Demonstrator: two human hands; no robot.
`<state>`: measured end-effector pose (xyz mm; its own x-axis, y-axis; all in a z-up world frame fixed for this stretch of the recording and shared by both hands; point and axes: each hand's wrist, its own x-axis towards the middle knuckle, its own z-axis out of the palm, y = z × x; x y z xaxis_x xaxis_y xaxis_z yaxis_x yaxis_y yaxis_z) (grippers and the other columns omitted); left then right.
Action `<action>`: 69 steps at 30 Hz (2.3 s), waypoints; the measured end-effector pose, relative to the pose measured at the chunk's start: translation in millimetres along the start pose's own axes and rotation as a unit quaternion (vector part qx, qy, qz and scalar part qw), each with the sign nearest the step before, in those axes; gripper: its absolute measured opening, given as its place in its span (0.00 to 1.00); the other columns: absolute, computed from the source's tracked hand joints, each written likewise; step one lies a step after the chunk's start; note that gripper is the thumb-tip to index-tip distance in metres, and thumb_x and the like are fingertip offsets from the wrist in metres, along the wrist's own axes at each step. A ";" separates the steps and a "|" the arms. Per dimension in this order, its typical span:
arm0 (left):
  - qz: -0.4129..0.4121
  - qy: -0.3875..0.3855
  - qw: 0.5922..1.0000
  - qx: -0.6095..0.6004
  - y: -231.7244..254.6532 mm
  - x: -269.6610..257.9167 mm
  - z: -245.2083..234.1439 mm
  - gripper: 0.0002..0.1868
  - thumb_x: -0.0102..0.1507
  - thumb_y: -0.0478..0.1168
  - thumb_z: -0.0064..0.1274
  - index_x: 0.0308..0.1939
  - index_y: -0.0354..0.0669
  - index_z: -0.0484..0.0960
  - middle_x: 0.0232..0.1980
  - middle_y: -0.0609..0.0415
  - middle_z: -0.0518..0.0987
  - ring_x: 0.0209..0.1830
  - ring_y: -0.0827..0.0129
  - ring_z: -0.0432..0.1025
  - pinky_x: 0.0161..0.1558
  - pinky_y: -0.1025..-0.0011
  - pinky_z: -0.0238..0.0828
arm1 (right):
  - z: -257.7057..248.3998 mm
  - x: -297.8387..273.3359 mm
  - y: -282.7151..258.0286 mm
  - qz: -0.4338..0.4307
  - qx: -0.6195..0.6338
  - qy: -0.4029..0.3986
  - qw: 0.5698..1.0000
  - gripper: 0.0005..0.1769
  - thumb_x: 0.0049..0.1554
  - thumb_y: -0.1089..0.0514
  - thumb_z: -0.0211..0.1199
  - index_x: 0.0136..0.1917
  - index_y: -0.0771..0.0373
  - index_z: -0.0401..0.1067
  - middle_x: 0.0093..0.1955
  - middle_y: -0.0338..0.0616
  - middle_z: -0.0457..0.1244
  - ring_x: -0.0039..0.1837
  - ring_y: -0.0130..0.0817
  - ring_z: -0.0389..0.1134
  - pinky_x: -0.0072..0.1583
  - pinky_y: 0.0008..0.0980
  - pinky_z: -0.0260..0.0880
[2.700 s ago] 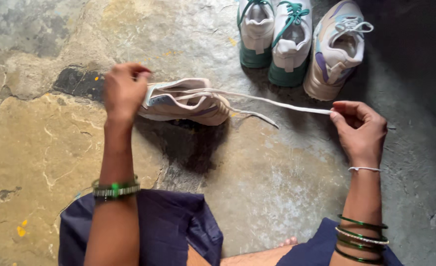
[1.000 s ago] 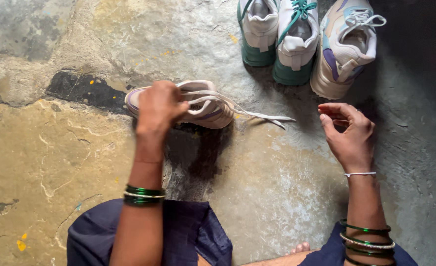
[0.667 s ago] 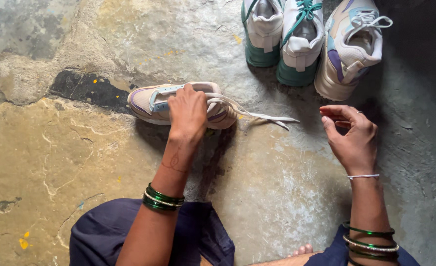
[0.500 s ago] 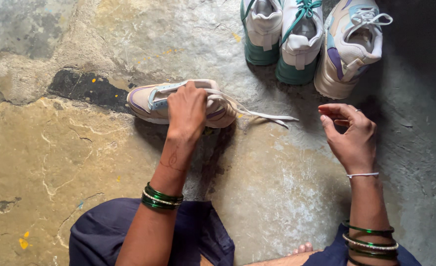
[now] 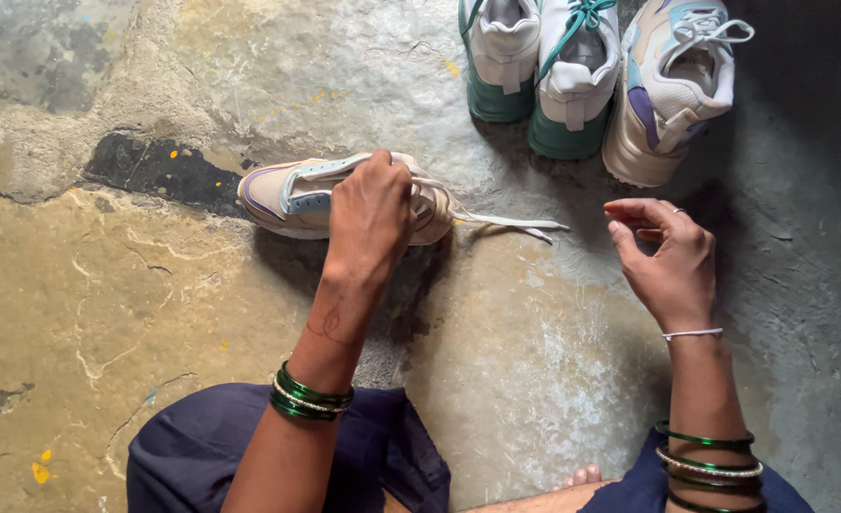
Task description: The person removes the laces from a white sneaker, then re-laces the shoe by threading the laces through the eyelets and tying a knot.
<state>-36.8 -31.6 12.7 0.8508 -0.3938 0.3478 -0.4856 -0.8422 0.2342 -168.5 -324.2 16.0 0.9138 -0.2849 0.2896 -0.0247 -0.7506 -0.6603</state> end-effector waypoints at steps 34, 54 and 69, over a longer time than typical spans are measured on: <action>-0.273 -0.272 0.922 0.039 -144.3 -15.6 -14.8 0.73 0.37 0.46 0.83 0.79 0.61 0.52 0.83 0.43 0.44 0.83 0.49 0.39 0.75 0.40 0.40 | 156.8 21.5 -29.6 0.104 0.429 -0.239 0.865 0.08 0.67 0.56 0.57 0.56 0.60 0.70 0.53 0.44 0.68 0.52 0.28 0.73 0.48 0.26 0.72; -0.216 -0.217 0.951 -0.042 -151.4 -1.2 7.2 0.51 0.31 0.41 0.82 0.60 0.55 0.80 0.56 0.45 0.81 0.59 0.51 0.74 0.61 0.59 0.70 | 34.3 51.3 -42.1 0.174 0.673 -0.073 0.716 0.16 0.65 0.54 0.55 0.36 0.57 0.61 0.36 0.39 0.57 0.42 0.31 0.58 0.51 0.33 0.63; -0.148 -0.213 0.963 -0.077 -153.2 -2.5 19.2 0.54 0.30 0.33 0.79 0.62 0.51 0.77 0.61 0.44 0.77 0.63 0.49 0.70 0.63 0.60 0.68 | 54.0 36.3 -28.1 0.088 0.511 0.003 0.855 0.23 0.59 0.63 0.67 0.28 0.54 0.58 0.26 0.30 0.52 0.28 0.18 0.49 0.33 0.24 0.44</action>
<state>39.3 91.4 -41.5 0.9459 -0.2873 -0.1505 -0.2050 -0.8891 0.4092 -112.8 -281.3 7.7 0.9302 -0.3450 0.1253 0.2086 0.2159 -0.9539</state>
